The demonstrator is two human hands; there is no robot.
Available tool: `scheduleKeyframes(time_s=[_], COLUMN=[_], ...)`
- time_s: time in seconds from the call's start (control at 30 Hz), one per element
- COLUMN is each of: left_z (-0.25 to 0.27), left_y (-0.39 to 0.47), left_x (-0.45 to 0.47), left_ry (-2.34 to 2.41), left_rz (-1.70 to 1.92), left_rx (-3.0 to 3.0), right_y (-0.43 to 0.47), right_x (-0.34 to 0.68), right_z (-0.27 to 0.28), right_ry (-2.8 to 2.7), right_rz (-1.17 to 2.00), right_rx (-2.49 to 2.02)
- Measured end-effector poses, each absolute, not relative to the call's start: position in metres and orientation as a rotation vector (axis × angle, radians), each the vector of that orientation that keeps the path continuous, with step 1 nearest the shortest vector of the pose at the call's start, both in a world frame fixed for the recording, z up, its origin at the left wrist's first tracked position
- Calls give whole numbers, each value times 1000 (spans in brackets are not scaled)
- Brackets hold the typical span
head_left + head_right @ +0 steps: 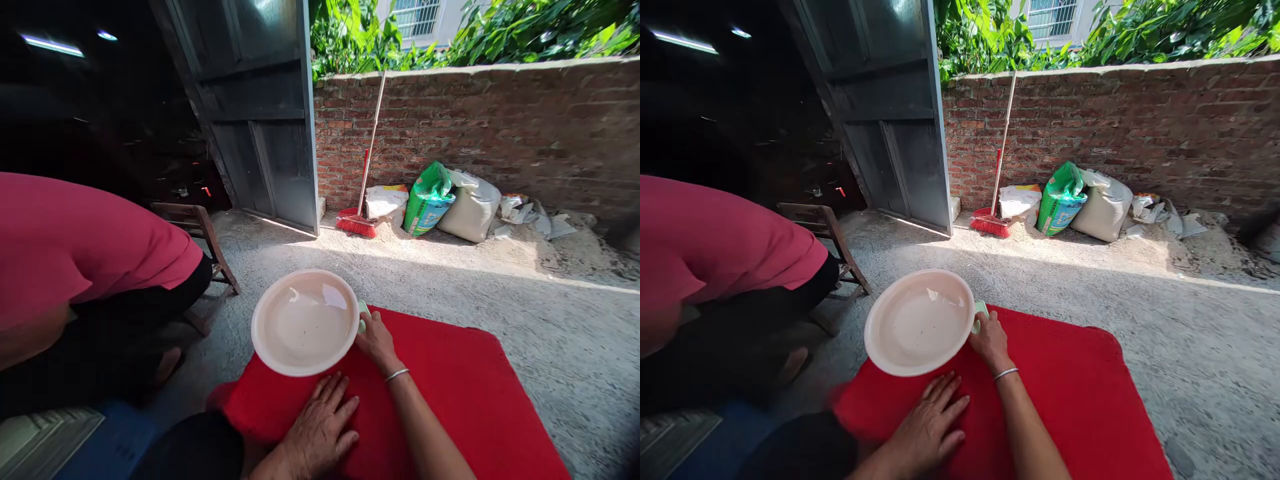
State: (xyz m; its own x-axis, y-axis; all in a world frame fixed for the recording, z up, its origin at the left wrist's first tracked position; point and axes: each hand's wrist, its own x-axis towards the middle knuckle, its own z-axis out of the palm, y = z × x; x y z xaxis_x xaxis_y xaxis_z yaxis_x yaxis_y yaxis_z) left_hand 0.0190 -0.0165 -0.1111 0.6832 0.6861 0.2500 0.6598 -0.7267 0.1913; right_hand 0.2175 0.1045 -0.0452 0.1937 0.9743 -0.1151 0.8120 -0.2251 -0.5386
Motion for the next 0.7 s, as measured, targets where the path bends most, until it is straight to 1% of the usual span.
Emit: scheduleKeyframes(time_s=[0.07,0.17,0.27,0.33,0.47,0.57,0.7], left_z=[-112,-112,-111,-109,-106,-107,-111], left_y=[-17,-19,-19,-20,-20,-20,-19], left_x=[21,22,22,22,24,24,26], left_ry=[1130,1129,1130,1131,1136,1136,1130], left_rz=[478,470,470,471,471,494,551], left_rx=[2790,2763,2747,2750,2762,2754,2731], right_y=[107,111,114,113,97,72,33], right_x=[229,257,258,240,220,262,355], right_z=[-46,-48,-53,-56,-56,-55,-61], right_ry=[-1680,-1509,-1378,-1402,-1588,-1508,-971], right_rz=[651,590,526,537,647,577,325], right_rx=[-2075,-2179,-2265,-2237,-2037,-2012,-2310])
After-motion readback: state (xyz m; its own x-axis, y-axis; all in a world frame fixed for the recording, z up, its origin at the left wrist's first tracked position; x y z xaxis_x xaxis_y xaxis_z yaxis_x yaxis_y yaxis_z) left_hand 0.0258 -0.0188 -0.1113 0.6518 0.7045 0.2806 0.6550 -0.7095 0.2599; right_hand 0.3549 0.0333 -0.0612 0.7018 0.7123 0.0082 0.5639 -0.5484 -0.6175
